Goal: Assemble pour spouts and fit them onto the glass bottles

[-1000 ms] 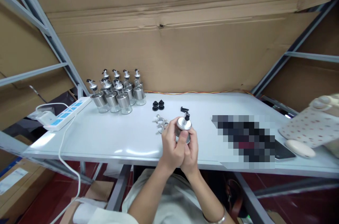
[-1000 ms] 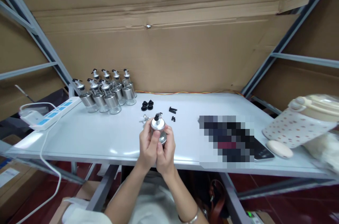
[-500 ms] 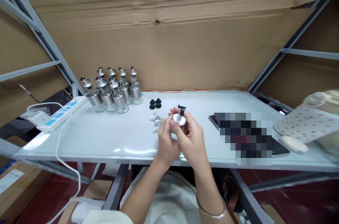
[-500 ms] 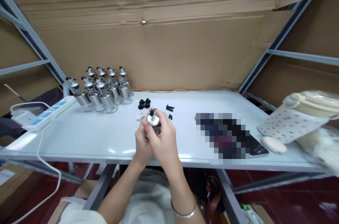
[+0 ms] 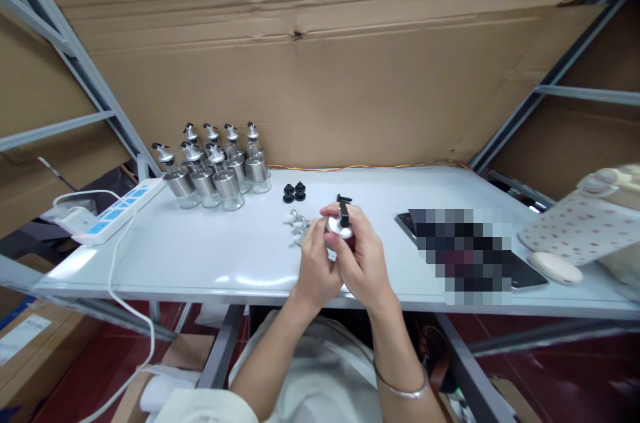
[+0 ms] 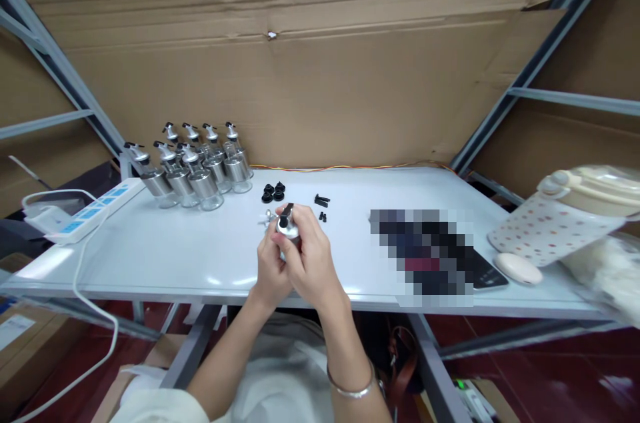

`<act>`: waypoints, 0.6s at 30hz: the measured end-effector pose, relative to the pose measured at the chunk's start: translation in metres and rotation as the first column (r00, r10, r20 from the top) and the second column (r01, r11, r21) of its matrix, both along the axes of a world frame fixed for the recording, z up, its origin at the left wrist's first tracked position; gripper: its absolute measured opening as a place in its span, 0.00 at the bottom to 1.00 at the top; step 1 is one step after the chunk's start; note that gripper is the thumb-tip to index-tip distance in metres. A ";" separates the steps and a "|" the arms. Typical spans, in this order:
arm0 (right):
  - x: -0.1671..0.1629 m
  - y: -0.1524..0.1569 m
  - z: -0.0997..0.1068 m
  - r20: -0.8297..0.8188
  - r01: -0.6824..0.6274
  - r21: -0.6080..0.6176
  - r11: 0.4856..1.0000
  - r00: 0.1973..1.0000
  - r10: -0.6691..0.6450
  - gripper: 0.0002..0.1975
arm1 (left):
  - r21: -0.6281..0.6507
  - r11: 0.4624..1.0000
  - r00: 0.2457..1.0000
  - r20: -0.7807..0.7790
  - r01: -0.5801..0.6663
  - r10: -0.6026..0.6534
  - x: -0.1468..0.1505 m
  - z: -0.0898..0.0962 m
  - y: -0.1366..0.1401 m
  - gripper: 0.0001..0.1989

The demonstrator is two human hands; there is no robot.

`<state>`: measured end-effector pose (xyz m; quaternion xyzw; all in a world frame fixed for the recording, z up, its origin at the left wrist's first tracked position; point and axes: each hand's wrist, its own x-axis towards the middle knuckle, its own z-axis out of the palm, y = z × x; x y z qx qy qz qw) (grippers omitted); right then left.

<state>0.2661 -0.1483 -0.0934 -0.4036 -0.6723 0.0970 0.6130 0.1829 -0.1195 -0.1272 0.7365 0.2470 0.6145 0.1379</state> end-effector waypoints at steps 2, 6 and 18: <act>0.002 0.000 0.000 0.037 -0.017 0.008 1.000 0.999 0.017 0.13 | 0.020 1.000 1.000 -0.005 -0.017 0.017 0.000 0.000 0.000 0.15; 0.004 -0.001 0.000 0.057 0.001 -0.009 1.000 0.998 0.000 0.11 | -0.005 1.000 1.000 -0.015 -0.026 0.026 0.001 0.000 -0.002 0.16; -0.005 -0.001 0.001 -0.228 -0.005 -0.201 0.980 0.973 -0.042 0.12 | -0.243 0.968 0.996 0.073 0.064 -0.048 0.003 0.001 -0.009 0.14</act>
